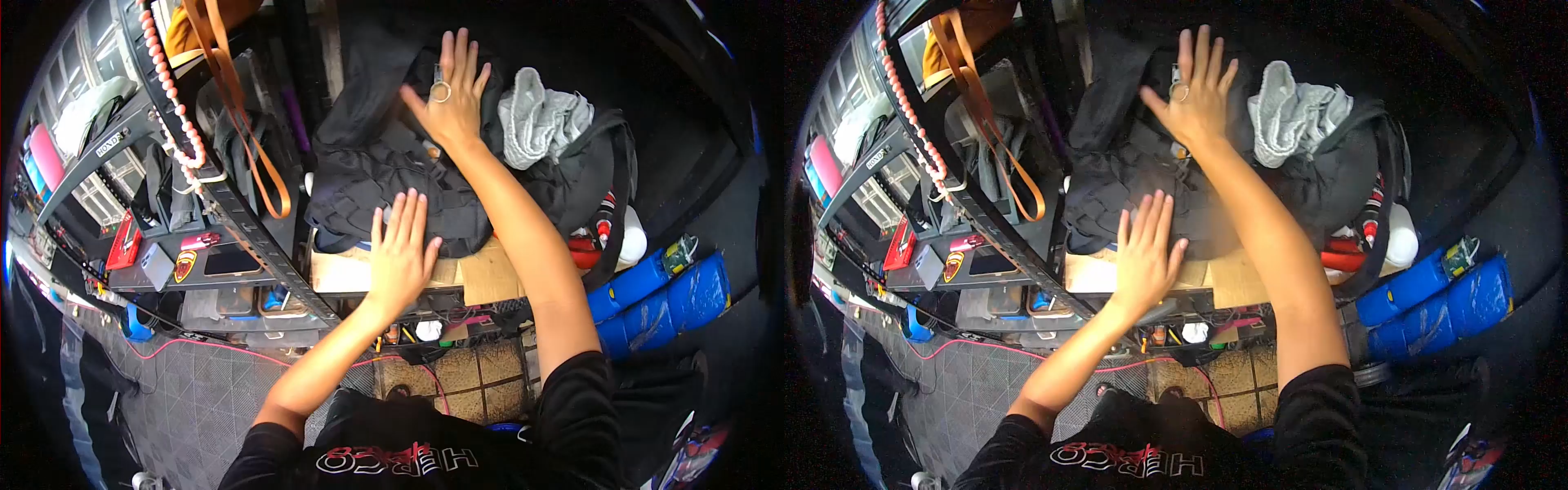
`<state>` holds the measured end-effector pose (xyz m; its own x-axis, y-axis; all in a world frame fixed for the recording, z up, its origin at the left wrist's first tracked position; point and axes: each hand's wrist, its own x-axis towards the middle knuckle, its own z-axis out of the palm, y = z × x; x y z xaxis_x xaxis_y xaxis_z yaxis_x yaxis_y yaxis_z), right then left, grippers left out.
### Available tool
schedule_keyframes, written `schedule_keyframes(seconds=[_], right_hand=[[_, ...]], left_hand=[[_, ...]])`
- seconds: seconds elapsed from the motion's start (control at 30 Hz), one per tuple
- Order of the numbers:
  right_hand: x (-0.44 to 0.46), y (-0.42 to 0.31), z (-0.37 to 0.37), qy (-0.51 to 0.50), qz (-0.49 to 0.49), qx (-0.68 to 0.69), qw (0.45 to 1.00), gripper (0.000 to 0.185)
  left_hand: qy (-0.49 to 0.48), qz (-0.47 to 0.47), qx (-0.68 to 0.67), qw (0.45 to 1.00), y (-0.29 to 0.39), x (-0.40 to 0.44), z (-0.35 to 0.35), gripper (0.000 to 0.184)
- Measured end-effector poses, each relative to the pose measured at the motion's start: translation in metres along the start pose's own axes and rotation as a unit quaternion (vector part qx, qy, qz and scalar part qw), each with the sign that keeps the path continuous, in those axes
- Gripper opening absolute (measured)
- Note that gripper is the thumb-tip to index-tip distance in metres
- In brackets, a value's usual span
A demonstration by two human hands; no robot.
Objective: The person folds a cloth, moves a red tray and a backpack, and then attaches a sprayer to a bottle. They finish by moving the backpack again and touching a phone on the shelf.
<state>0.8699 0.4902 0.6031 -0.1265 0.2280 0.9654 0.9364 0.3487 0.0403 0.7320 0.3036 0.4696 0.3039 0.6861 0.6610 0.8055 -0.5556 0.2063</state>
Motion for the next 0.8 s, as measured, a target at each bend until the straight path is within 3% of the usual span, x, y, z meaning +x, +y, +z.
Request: schedule_keyframes(seconds=[0.17, 0.23, 0.37, 0.43, 0.47, 0.53, 0.6, 0.8], right_hand=[[0.001, 0.016, 0.047, -0.021, 0.031, -0.002, 0.999, 0.106], [0.0, 0.017, 0.051, -0.052, 0.02, -0.072, 0.996, 0.109], [-0.002, 0.011, 0.024, -0.098, 0.054, 0.057, 0.992, 0.107], [-0.009, 0.011, -0.007, -0.212, 0.053, 0.056, 0.974, 0.098], [-0.017, 0.012, -0.031, -0.294, -0.025, -0.073, 0.953, 0.087], [-0.022, 0.003, -0.092, -0.436, -0.016, -0.059, 0.898, 0.079], [-0.029, 0.0, -0.145, -0.43, 0.001, 0.016, 0.903, 0.064], [-0.061, 0.039, -0.238, -0.214, 0.058, -0.046, 0.974, 0.037]], left_hand=[[-0.054, 0.043, -0.033, 0.997, -0.02, 0.008, -0.019, 0.07], [-0.07, 0.046, -0.048, 0.995, -0.026, 0.007, -0.017, 0.07], [-0.06, 0.06, -0.079, 0.993, -0.029, 0.002, -0.014, 0.07], [-0.066, 0.062, -0.113, 0.989, -0.034, 0.001, -0.016, 0.067], [-0.068, 0.066, -0.119, 0.988, -0.036, 0.001, -0.016, 0.066], [-0.061, 0.069, -0.134, 0.987, -0.036, 0.0, -0.019, 0.063], [-0.054, 0.075, -0.145, 0.985, -0.037, -0.001, -0.021, 0.062], [-0.02, 0.065, -0.174, 0.982, -0.031, -0.005, -0.025, 0.047]])
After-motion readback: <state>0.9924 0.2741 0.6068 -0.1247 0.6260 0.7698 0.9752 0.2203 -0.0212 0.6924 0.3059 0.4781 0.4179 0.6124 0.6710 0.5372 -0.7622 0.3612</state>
